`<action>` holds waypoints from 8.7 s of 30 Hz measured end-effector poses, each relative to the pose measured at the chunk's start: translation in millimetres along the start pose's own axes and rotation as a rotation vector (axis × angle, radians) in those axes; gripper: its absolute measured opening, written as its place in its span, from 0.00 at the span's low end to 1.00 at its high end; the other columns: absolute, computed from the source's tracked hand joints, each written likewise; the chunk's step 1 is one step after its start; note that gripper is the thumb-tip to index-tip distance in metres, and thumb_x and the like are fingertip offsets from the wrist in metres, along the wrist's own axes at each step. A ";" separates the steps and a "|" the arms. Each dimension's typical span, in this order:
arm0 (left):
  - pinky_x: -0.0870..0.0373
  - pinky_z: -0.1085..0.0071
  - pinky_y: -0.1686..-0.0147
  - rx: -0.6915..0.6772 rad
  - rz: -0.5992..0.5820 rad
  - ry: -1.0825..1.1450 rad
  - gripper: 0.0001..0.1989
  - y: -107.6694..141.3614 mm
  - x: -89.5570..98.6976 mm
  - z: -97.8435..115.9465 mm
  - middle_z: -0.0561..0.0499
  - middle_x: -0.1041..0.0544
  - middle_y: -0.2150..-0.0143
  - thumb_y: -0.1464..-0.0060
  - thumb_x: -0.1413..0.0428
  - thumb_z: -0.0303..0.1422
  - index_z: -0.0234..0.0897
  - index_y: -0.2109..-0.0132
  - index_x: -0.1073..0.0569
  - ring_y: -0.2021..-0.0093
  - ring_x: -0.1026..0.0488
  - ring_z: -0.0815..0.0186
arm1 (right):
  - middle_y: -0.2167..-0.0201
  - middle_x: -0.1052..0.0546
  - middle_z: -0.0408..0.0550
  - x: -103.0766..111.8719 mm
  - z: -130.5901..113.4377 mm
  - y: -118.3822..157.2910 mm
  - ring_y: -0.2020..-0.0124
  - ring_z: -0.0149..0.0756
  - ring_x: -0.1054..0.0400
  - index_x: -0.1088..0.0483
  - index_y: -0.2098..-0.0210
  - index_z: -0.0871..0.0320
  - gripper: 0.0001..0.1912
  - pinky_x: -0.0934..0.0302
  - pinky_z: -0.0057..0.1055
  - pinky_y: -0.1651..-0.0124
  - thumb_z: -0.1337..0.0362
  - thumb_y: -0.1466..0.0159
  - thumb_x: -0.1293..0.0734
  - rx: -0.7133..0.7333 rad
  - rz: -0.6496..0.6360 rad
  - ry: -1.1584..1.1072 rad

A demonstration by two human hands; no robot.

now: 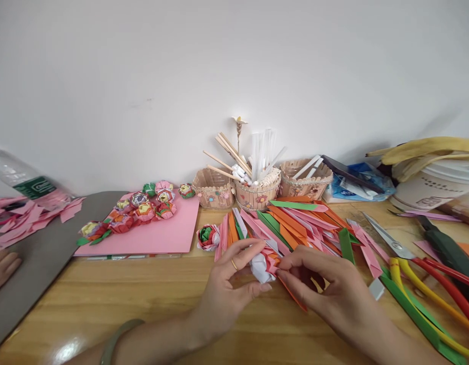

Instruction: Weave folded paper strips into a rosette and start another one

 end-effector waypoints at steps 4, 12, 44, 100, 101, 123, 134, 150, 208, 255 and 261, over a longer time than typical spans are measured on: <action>0.36 0.69 0.49 -0.009 -0.010 0.008 0.25 -0.1 -0.8 -0.6 0.53 0.34 0.46 0.53 0.41 0.30 0.56 0.48 0.33 0.46 0.37 0.64 | 0.81 0.30 0.40 -4.0 5.8 0.0 0.81 0.27 0.39 0.31 0.72 0.56 0.06 0.46 0.23 0.79 0.68 0.40 0.39 -0.016 -0.025 -0.001; 0.34 0.73 0.50 0.041 -0.002 0.054 0.24 0.6 -1.8 -3.3 0.54 0.34 0.47 0.52 0.42 0.30 0.57 0.48 0.33 0.47 0.36 0.66 | 0.78 0.28 0.41 1.1 1.1 0.9 0.80 0.27 0.38 0.30 0.69 0.57 0.08 0.45 0.24 0.79 0.70 0.41 0.40 0.025 0.050 0.063; 0.31 0.66 0.52 0.045 0.036 0.035 0.24 -0.6 0.6 -2.4 0.49 0.32 0.49 0.55 0.40 0.33 0.51 0.48 0.31 0.48 0.34 0.62 | 0.82 0.34 0.39 -23.2 31.8 -0.7 0.81 0.24 0.46 0.26 0.75 0.59 0.13 0.51 0.22 0.80 0.56 0.44 0.34 -0.351 -0.228 -0.447; 0.30 0.67 0.55 0.122 -0.008 0.129 0.24 -1.2 -6.1 -8.0 0.49 0.31 0.50 0.57 0.38 0.34 0.49 0.49 0.29 0.54 0.30 0.62 | 0.84 0.34 0.40 -14.7 24.1 -5.2 0.81 0.26 0.45 0.28 0.78 0.59 0.16 0.50 0.25 0.78 0.53 0.43 0.37 -0.323 -0.262 -0.411; 0.30 0.67 0.55 0.127 -0.007 0.132 0.24 -1.1 -6.3 -8.5 0.49 0.31 0.50 0.57 0.38 0.34 0.48 0.49 0.29 0.54 0.30 0.63 | 0.83 0.33 0.40 -14.2 27.1 -5.4 0.81 0.27 0.44 0.27 0.77 0.59 0.15 0.49 0.25 0.78 0.54 0.44 0.35 -0.343 -0.239 -0.419; 0.33 0.74 0.53 0.104 0.022 0.122 0.24 -1.6 -2.5 -7.3 0.54 0.32 0.51 0.55 0.39 0.31 0.56 0.50 0.30 0.51 0.33 0.67 | 0.81 0.31 0.42 6.1 -6.1 1.2 0.81 0.28 0.39 0.30 0.73 0.58 0.08 0.45 0.24 0.80 0.67 0.40 0.40 0.040 0.091 0.028; 0.32 0.74 0.55 0.095 0.031 0.189 0.24 -2.6 -2.2 -8.0 0.54 0.32 0.52 0.56 0.39 0.30 0.57 0.51 0.30 0.53 0.33 0.67 | 0.80 0.33 0.41 -14.4 16.0 -2.8 0.81 0.27 0.44 0.29 0.71 0.58 0.13 0.49 0.24 0.80 0.57 0.39 0.41 -0.241 -0.192 -0.393; 0.32 0.73 0.53 0.113 0.019 0.184 0.23 -3.2 -2.3 -9.2 0.53 0.32 0.52 0.56 0.39 0.30 0.55 0.51 0.29 0.53 0.32 0.67 | 0.78 0.31 0.42 -12.2 15.6 -3.4 0.76 0.30 0.39 0.33 0.74 0.57 0.13 0.46 0.26 0.73 0.59 0.36 0.42 -0.130 -0.146 -0.188; 0.31 0.65 0.55 0.135 0.060 0.239 0.24 -3.0 -0.8 -10.1 0.47 0.30 0.51 0.58 0.38 0.32 0.44 0.51 0.28 0.54 0.30 0.61 | 0.80 0.31 0.42 -4.7 4.5 -1.8 0.78 0.30 0.38 0.33 0.75 0.57 0.14 0.43 0.25 0.74 0.61 0.36 0.42 -0.078 -0.055 -0.199; 0.36 0.70 0.49 0.074 -0.012 0.243 0.22 -2.4 -5.0 -3.1 0.52 0.32 0.50 0.54 0.40 0.28 0.54 0.52 0.28 0.48 0.35 0.64 | 0.80 0.28 0.41 -7.7 9.3 -1.2 0.79 0.29 0.37 0.29 0.74 0.56 0.08 0.45 0.25 0.77 0.66 0.40 0.38 -0.089 -0.084 -0.052; 0.34 0.70 0.52 0.078 -0.050 0.260 0.22 -2.6 -9.2 -4.7 0.52 0.33 0.49 0.54 0.40 0.28 0.55 0.52 0.28 0.50 0.33 0.64 | 0.82 0.30 0.40 -8.1 11.5 -3.4 0.81 0.27 0.39 0.30 0.76 0.57 0.07 0.45 0.23 0.79 0.67 0.42 0.37 -0.099 -0.096 -0.084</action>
Point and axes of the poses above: each hand's wrist, its own y-axis away from the middle knuckle, its own x-axis out of the back of the hand, z = x × y, the point moved 10 cm from there along -y, towards the middle knuckle
